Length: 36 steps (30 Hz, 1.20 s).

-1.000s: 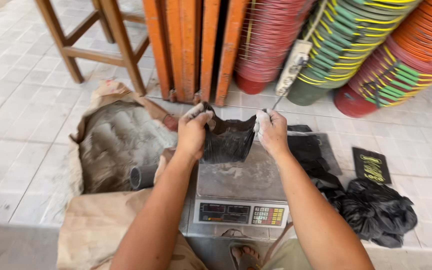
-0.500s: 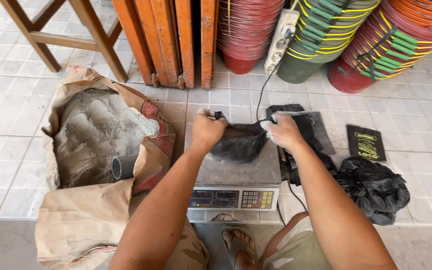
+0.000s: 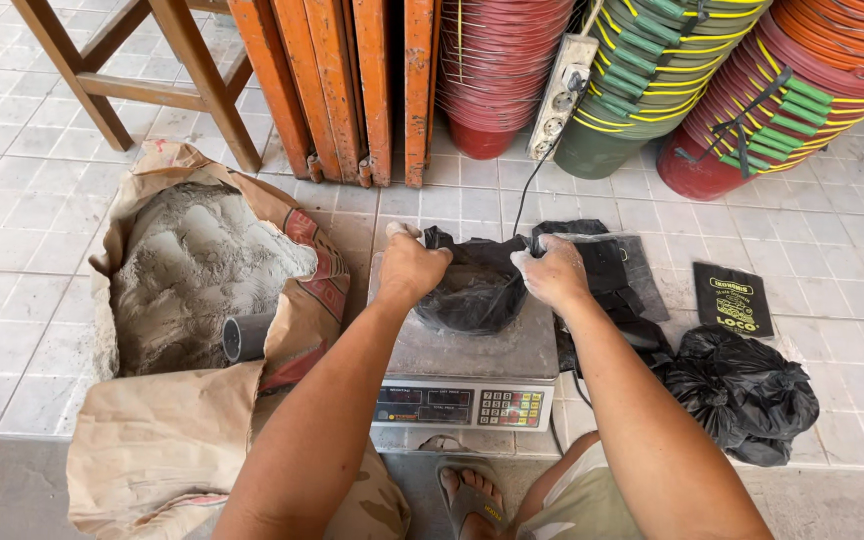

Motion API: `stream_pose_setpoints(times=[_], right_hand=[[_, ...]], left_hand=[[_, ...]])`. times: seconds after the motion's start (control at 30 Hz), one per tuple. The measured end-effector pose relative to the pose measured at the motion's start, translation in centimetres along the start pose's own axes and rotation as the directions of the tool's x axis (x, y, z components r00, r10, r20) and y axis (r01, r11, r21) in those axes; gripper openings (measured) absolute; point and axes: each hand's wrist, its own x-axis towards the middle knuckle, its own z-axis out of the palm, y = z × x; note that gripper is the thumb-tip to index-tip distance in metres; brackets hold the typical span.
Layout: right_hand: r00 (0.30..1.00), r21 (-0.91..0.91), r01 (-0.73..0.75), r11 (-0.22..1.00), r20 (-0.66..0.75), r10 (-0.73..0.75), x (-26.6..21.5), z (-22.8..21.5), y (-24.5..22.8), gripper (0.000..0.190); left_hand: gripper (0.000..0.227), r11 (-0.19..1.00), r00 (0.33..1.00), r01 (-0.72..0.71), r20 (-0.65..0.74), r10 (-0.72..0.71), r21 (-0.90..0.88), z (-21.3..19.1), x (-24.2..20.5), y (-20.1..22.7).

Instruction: The person scoops cement from a large sack into a black plastic bag using a metal cup. They place the bag on a digital scale to check the weight, then tie the bag closed and set it aside. The person repeats this process multiple times, filling and weighing several bags of cement.

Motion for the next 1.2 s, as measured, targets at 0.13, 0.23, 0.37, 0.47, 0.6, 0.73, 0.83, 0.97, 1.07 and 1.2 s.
stream_pose_setpoints(times=[0.13, 0.23, 0.37, 0.47, 0.6, 0.73, 0.83, 0.97, 1.07, 1.2], right_hand=[[1.000, 0.070, -0.006, 0.998, -0.015, 0.007, -0.9, -0.3, -0.3, 0.021], [1.000, 0.030, 0.007, 1.000, -0.028, -0.007, -1.0, -0.2, -0.2, 0.020], [0.997, 0.063, 0.052, 0.997, -0.057, -0.048, -0.9, 0.1, -0.2, 0.020], [0.997, 0.041, 0.062, 0.997, -0.057, -0.060, -0.8, 0.1, -0.1, 0.021], [0.998, -0.001, 0.055, 0.998, -0.041, -0.055, 1.7, 1.0, 1.9, 0.023], [0.999, -0.026, 0.023, 0.999, -0.022, -0.023, -0.6, 0.1, 0.1, 0.027], [0.999, -0.012, 0.035, 0.999, -0.019, -0.035, -0.4, 0.7, -0.2, 0.026], [0.974, 0.336, 0.180, 0.925, -0.195, -0.119, 2.7, 2.3, -0.4, 0.022], [0.968, 0.560, 0.228, 0.797, -0.217, -0.125, 1.9, 1.9, -5.6, 0.022], [0.948, 0.772, 0.318, 0.550, -0.270, -0.169, -1.6, 0.2, -14.5, 0.026]], left_hand=[[0.049, 1.000, 1.000, 0.013, 0.020, -0.014, 0.021, -0.3, -0.7, 0.1], [0.050, 0.999, 0.998, 0.012, 0.054, -0.015, 0.052, -0.4, -0.7, -0.3], [0.047, 0.997, 0.998, -0.004, 0.063, -0.001, 0.079, -1.2, -1.4, 0.1], [0.041, 0.984, 0.997, -0.008, 0.072, -0.005, 0.175, -1.6, -1.7, 0.4], [0.042, 0.989, 0.997, -0.021, 0.073, 0.010, 0.147, -1.1, -1.0, -0.4], [0.044, 1.000, 0.999, 0.007, 0.042, -0.008, 0.025, 1.4, 2.2, -2.7], [0.052, 0.986, 0.997, 0.054, 0.072, -0.043, -0.160, 2.3, 3.4, -2.9], [0.025, 0.885, 0.997, -0.073, -0.024, 0.070, -0.459, 2.7, 5.7, -3.1], [0.026, 0.686, 0.975, -0.223, -0.154, 0.162, -0.693, -0.9, 5.0, -1.8], [0.025, 0.672, 0.871, -0.482, -0.389, 0.299, -0.563, -8.4, 3.2, 0.6]])
